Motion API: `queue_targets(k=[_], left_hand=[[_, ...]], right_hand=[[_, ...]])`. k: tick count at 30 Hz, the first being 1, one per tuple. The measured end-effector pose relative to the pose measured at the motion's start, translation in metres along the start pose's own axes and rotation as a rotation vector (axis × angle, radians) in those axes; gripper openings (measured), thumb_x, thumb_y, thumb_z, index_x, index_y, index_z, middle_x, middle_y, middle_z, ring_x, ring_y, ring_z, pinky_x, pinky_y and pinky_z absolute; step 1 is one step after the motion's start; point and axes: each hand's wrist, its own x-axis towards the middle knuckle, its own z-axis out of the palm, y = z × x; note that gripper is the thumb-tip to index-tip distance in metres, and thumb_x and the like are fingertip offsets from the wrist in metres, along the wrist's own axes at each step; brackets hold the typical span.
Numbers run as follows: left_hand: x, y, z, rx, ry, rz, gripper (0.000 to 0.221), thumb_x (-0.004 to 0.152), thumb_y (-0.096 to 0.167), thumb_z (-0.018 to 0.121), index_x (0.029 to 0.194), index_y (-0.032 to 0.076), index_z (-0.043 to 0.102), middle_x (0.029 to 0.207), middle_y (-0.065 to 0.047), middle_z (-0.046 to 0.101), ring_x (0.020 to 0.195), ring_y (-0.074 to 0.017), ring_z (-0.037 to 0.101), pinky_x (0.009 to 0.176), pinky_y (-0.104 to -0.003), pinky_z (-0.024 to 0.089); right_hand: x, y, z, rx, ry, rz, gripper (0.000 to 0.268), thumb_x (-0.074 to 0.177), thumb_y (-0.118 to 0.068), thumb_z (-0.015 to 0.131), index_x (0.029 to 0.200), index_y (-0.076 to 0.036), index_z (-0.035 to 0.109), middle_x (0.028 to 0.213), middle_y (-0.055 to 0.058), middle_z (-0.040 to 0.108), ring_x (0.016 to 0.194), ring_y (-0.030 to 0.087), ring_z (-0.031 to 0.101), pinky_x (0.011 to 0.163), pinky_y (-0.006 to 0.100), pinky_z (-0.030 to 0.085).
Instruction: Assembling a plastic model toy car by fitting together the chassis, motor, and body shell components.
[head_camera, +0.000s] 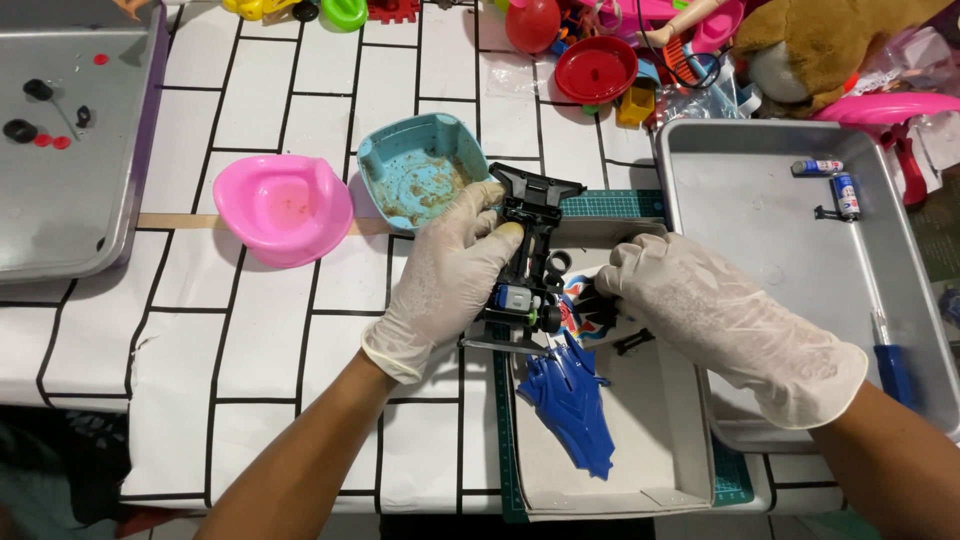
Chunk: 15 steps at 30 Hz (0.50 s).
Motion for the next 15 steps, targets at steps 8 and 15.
queue_targets(k=[8, 15], left_hand=[[0.004, -0.001, -0.003, 0.002, 0.004, 0.022, 0.051, 0.089, 0.026, 0.06, 0.137, 0.008, 0.058, 0.135, -0.009, 0.069, 0.133, -0.0283, 0.064, 0.105, -0.032, 0.052], [0.001, -0.002, -0.008, -0.078, 0.0, 0.04, 0.043, 0.093, 0.019, 0.064, 0.134, 0.007, 0.058, 0.14, -0.025, 0.06, 0.139, -0.0463, 0.048, 0.112, -0.056, 0.044]], right_hand=[[0.002, -0.005, -0.008, -0.06, -0.105, 0.065, 0.012, 0.089, -0.005, 0.06, 0.094, -0.015, 0.056, 0.092, 0.006, 0.059, 0.082, 0.022, 0.058, 0.072, 0.034, 0.05], [0.002, -0.009, 0.021, 0.008, -0.032, 0.152, 0.018, 0.093, -0.018, 0.065, 0.105, -0.022, 0.052, 0.09, -0.001, 0.051, 0.089, 0.024, 0.062, 0.067, 0.034, 0.057]])
